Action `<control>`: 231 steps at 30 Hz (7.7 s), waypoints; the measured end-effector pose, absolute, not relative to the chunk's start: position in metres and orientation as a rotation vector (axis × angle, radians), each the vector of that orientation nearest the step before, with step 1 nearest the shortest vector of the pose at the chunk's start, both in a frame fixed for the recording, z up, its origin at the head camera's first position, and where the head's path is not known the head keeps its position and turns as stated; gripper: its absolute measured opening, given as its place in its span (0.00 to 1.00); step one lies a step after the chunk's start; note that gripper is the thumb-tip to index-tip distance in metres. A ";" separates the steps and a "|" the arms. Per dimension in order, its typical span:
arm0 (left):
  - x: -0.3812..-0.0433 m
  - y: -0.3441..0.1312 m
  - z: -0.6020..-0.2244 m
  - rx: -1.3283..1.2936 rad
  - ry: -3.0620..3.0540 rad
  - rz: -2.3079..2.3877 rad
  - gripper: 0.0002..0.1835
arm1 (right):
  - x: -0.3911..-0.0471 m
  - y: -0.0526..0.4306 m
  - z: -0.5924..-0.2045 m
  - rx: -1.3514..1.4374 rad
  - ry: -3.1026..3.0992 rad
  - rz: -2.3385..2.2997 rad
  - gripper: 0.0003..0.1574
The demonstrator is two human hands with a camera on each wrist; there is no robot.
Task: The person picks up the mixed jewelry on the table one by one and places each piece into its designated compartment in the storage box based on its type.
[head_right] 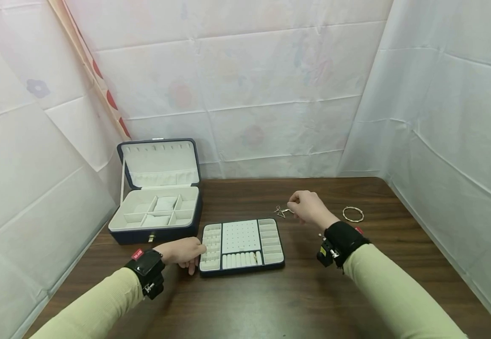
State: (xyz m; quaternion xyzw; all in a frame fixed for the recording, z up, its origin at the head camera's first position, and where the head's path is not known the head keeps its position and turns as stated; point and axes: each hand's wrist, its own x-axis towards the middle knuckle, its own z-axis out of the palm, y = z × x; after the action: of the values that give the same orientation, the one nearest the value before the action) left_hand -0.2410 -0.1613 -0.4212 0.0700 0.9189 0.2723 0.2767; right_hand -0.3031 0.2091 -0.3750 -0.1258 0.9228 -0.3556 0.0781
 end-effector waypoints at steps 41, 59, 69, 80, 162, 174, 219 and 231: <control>-0.240 -0.161 -0.421 0.188 2.465 0.736 0.19 | -0.303 0.261 -0.394 -0.324 2.693 -0.683 0.09; -0.242 -0.162 -0.424 0.194 2.469 0.731 0.19 | -0.303 0.266 -0.412 -0.510 2.768 -0.380 0.07; -0.242 -0.162 -0.423 0.187 2.465 0.733 0.19 | -0.302 0.263 -0.422 -0.579 2.820 -0.317 0.10; -0.241 -0.162 -0.424 0.181 2.470 0.731 0.19 | -0.298 0.254 -0.425 -0.599 2.906 -0.157 0.17; -0.242 -0.162 -0.426 0.212 2.494 0.721 0.18 | -0.299 0.236 -0.409 -0.608 2.985 -1.028 0.05; -0.241 -0.162 -0.427 0.199 2.508 0.714 0.18 | -0.294 0.234 -0.402 -0.455 2.713 -1.348 0.07; -0.242 -0.163 -0.426 0.210 2.499 0.732 0.18 | -0.290 0.210 -0.399 -0.566 2.010 -2.003 0.11; -0.241 -0.162 -0.425 0.207 2.509 0.727 0.18 | -0.289 0.204 -0.400 -0.565 1.958 -1.982 0.06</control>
State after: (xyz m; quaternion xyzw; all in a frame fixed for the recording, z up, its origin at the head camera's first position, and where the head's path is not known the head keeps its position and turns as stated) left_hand -0.2408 -0.1623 -0.4254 0.0763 0.9251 0.2682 0.2578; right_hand -0.2892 0.2045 -0.4000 -0.1964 0.6811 -0.6895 0.1488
